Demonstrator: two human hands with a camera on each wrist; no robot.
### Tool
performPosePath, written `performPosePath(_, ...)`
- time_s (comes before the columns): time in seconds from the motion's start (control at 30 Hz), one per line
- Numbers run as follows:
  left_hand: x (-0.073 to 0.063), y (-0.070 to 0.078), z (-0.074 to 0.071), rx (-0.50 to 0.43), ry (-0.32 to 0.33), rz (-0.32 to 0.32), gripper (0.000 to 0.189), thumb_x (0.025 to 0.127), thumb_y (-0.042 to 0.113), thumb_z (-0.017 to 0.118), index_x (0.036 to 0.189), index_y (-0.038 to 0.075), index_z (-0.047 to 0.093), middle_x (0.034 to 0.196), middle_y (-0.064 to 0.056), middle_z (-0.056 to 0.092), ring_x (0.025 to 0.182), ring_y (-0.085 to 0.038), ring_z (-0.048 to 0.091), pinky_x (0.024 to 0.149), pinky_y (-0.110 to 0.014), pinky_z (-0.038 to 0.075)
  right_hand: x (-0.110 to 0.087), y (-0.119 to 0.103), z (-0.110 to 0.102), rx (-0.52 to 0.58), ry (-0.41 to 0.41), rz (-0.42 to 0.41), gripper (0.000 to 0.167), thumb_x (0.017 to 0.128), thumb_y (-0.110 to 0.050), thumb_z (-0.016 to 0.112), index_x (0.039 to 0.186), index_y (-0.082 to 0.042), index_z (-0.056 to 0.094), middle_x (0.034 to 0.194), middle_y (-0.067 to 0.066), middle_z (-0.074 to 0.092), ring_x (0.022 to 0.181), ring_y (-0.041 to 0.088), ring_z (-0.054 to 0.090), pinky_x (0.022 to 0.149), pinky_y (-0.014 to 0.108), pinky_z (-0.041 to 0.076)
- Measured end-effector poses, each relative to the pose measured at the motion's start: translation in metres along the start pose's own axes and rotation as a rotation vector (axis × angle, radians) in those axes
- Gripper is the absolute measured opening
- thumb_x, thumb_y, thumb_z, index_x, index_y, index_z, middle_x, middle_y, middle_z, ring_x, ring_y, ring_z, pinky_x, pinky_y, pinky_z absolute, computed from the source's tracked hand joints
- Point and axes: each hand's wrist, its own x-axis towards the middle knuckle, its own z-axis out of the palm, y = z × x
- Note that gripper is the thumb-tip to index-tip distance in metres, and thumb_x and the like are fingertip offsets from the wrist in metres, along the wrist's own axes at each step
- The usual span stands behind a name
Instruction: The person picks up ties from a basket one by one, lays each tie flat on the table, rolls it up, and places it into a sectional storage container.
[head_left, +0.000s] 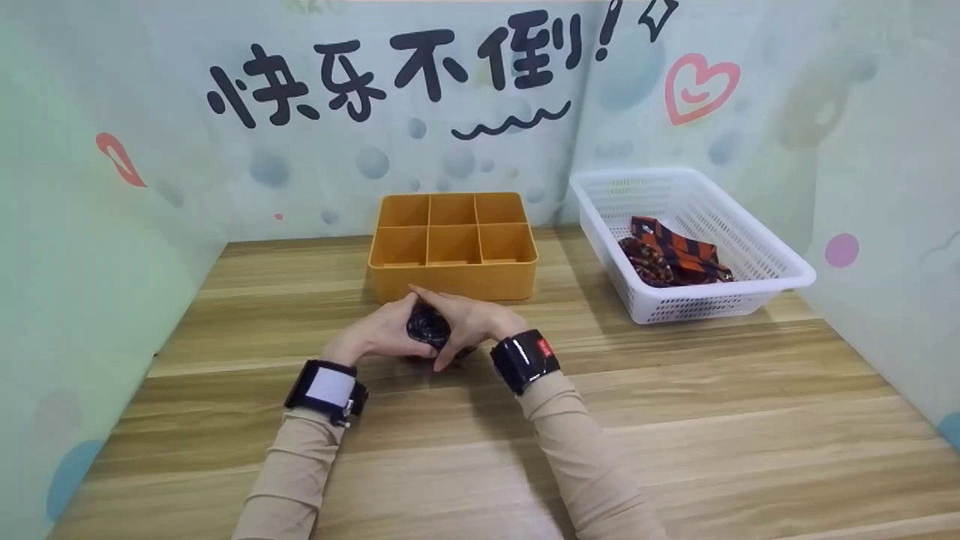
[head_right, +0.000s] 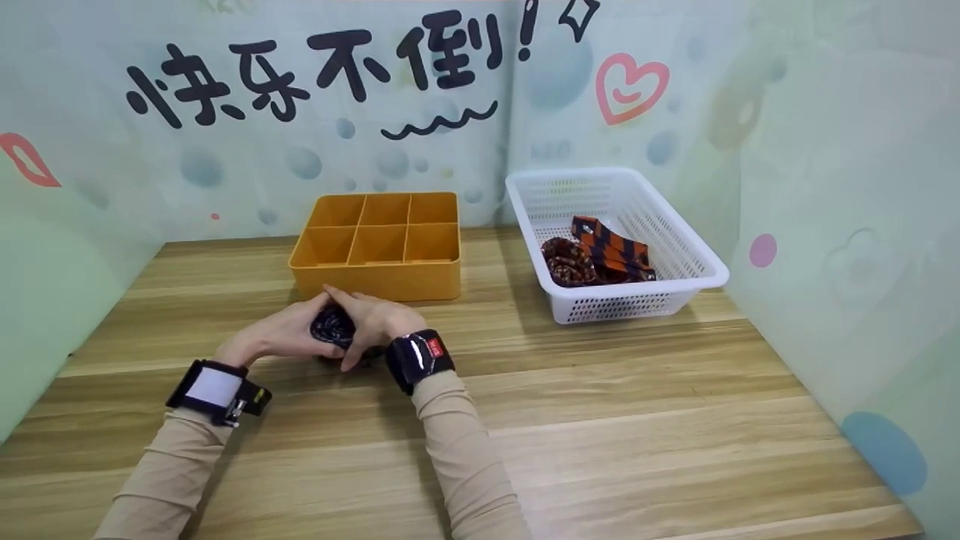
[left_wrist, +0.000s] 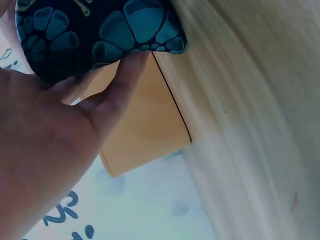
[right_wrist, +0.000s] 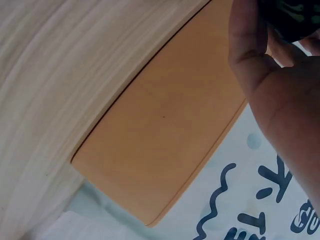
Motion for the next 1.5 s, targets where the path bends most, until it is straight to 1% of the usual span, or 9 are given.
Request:
performPosePath(0.2,-0.002,0.001,-0.002,-0.065,0.049,-0.064,0.089,0.070,0.028,0.078,0.130,-0.008,0.023,0.131,-0.029,0.036,0.123,-0.039,0.045,0.110,-0.046,0.036,0.002,0.003,0.000,-0.025,0.047,0.017,0.120,0.064,-0.027,0.087,0.153,-0.033,0.008,0.148,0.012,0.041,0.130,0.022,0.045,0.110,0.038,0.036)
performPosePath(0.37,-0.005,-0.001,-0.016,-0.071,0.138,-0.059,0.093,0.070,0.034,0.082,0.137,-0.002,0.027,0.140,-0.024,0.025,0.131,-0.041,0.037,0.113,-0.051,0.030,0.005,0.005,0.000,-0.053,0.053,0.006,0.096,0.066,-0.031,0.085,0.146,-0.022,0.032,0.139,0.008,0.051,0.124,0.022,0.050,0.106,0.038,0.040)
performPosePath(0.53,-0.003,-0.010,-0.028,0.069,0.333,-0.025,0.074,0.085,0.035,0.069,0.141,0.002,0.034,0.149,-0.019,0.026,0.140,-0.037,0.024,0.116,-0.052,0.024,0.005,0.004,-0.002,-0.100,0.066,0.023,0.085,0.067,-0.030,0.083,0.139,-0.017,0.040,0.132,0.006,0.055,0.118,0.023,0.053,0.102,0.038,0.044)
performPosePath(0.63,0.001,-0.017,-0.025,0.206,0.388,-0.033,0.063,0.092,0.030,0.060,0.142,-0.001,0.035,0.151,-0.021,0.028,0.141,-0.042,0.020,0.116,-0.053,0.021,0.005,0.004,-0.001,-0.119,0.074,0.027,0.084,0.067,-0.030,0.083,0.138,-0.017,0.041,0.130,0.006,0.057,0.116,0.022,0.054,0.101,0.038,0.044)
performPosePath(0.73,0.003,-0.025,-0.020,0.287,0.401,-0.075,0.057,0.094,0.024,0.057,0.141,-0.002,0.038,0.149,-0.024,0.032,0.138,-0.047,0.025,0.115,-0.055,0.024,0.006,0.004,0.001,-0.112,0.079,0.012,0.080,0.066,-0.029,0.083,0.135,-0.017,0.043,0.128,0.006,0.058,0.114,0.022,0.055,0.099,0.037,0.046)
performPosePath(0.87,0.003,-0.032,-0.014,0.299,0.440,-0.101,0.048,0.093,0.018,0.058,0.135,-0.002,0.045,0.138,-0.027,0.044,0.126,-0.046,0.044,0.107,-0.054,0.037,0.006,0.004,0.003,-0.097,0.087,0.015,0.082,0.066,-0.028,0.083,0.136,-0.017,0.043,0.130,0.007,0.057,0.115,0.022,0.055,0.099,0.038,0.046)
performPosePath(1.17,0.005,-0.031,-0.009,0.338,0.574,-0.007,0.024,0.090,0.007,0.060,0.113,0.001,0.061,0.107,-0.021,0.063,0.098,-0.042,0.060,0.089,-0.050,0.048,0.000,0.008,-0.010,-0.067,0.113,0.005,0.081,0.068,-0.028,0.082,0.137,-0.014,0.042,0.131,0.010,0.056,0.118,0.025,0.054,0.102,0.040,0.044)
performPosePath(1.3,0.008,-0.029,-0.007,0.328,0.590,0.011,0.020,0.088,0.003,0.062,0.107,0.000,0.062,0.103,-0.020,0.064,0.095,-0.041,0.060,0.086,-0.049,0.048,-0.011,0.006,-0.028,0.090,0.280,-0.082,0.079,0.069,-0.022,0.081,0.136,-0.017,0.041,0.130,0.011,0.057,0.116,0.027,0.056,0.099,0.042,0.046)
performPosePath(1.5,0.014,-0.024,-0.007,0.308,0.592,-0.048,0.021,0.085,-0.004,0.061,0.106,-0.006,0.060,0.110,-0.023,0.057,0.099,-0.040,0.059,0.087,-0.048,0.050,0.010,-0.009,-0.042,0.237,0.773,-0.131,0.075,0.073,-0.022,0.080,0.137,-0.019,0.041,0.131,0.014,0.055,0.117,0.027,0.053,0.101,0.043,0.044)
